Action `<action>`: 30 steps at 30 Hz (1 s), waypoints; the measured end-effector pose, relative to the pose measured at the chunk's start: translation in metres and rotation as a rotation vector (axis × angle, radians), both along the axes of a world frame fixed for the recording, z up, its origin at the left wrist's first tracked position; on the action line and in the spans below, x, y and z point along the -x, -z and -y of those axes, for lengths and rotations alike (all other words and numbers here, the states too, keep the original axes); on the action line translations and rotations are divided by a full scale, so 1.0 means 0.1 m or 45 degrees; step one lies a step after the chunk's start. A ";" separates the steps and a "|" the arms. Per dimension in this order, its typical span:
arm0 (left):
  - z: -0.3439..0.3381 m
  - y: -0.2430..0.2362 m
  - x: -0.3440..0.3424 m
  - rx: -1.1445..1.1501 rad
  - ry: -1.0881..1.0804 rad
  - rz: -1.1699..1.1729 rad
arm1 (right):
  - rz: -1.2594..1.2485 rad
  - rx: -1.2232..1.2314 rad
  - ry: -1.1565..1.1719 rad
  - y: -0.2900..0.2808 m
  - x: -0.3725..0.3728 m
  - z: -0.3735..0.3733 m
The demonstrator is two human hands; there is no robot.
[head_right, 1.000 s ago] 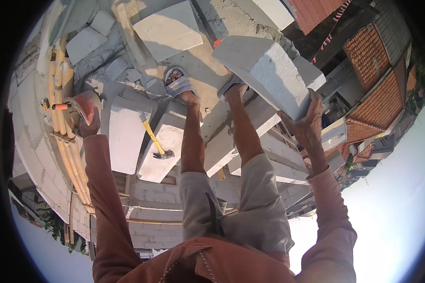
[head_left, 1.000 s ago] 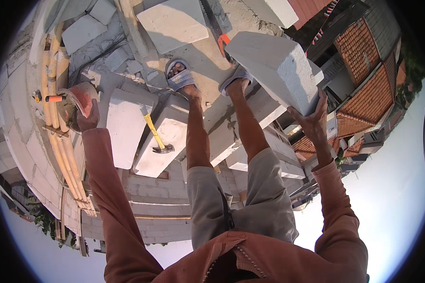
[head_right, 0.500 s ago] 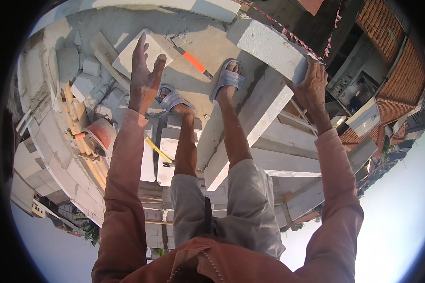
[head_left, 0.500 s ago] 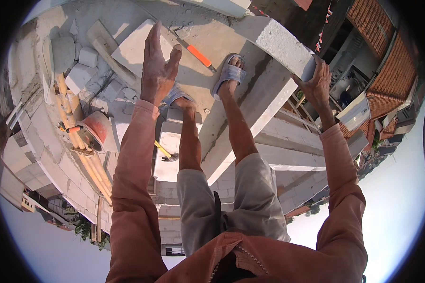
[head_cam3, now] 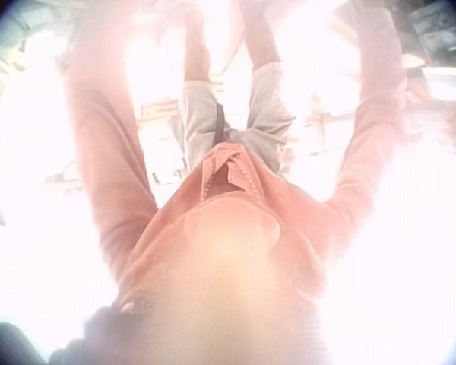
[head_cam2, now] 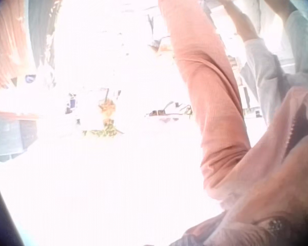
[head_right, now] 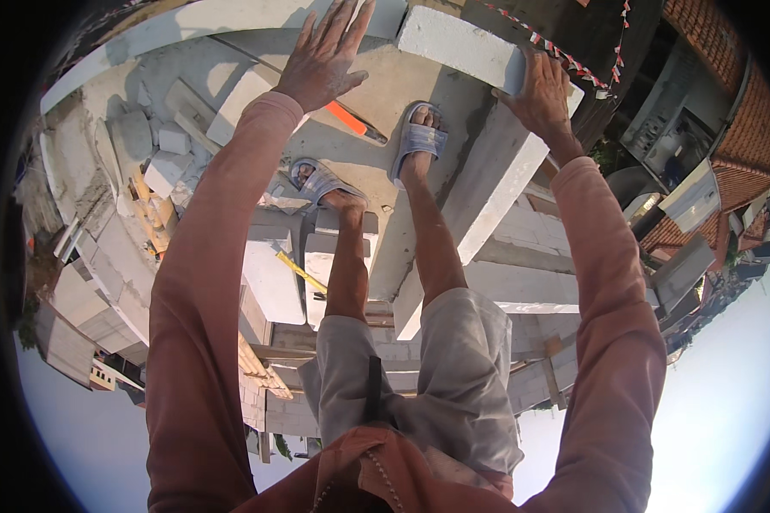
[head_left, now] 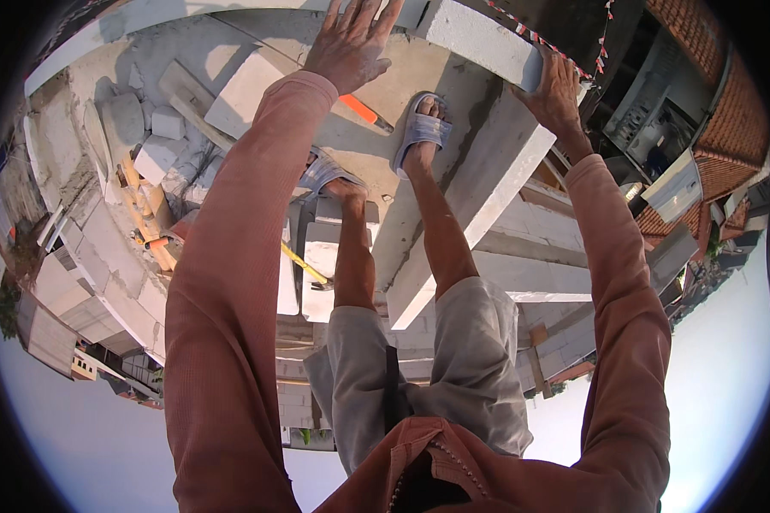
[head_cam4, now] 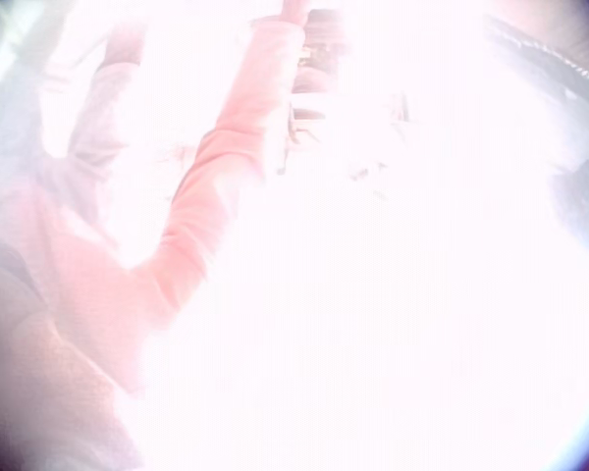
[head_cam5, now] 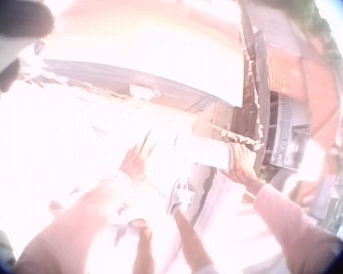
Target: The person applies mortar onto a wall structure using a trowel, places a concrete block on top, taps it into place with a hammer, and spreads additional mortar over the surface with the trowel.
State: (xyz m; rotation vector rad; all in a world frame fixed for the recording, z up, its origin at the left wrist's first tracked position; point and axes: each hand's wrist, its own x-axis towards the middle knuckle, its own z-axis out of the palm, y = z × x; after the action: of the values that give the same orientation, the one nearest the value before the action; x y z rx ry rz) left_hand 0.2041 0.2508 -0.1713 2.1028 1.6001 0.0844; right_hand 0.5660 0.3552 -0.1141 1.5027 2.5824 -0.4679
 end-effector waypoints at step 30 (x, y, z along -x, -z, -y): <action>0.18 0.65 -0.51 0.421 0.236 -0.080 | 0.248 -0.029 -0.118 0.79 -0.42 -0.08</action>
State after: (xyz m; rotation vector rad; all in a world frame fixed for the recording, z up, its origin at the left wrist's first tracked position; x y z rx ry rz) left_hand 0.2553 0.2326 -0.2366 1.9944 1.3385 -0.2914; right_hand 0.6075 0.3634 -0.1933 1.3541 2.4993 -0.2677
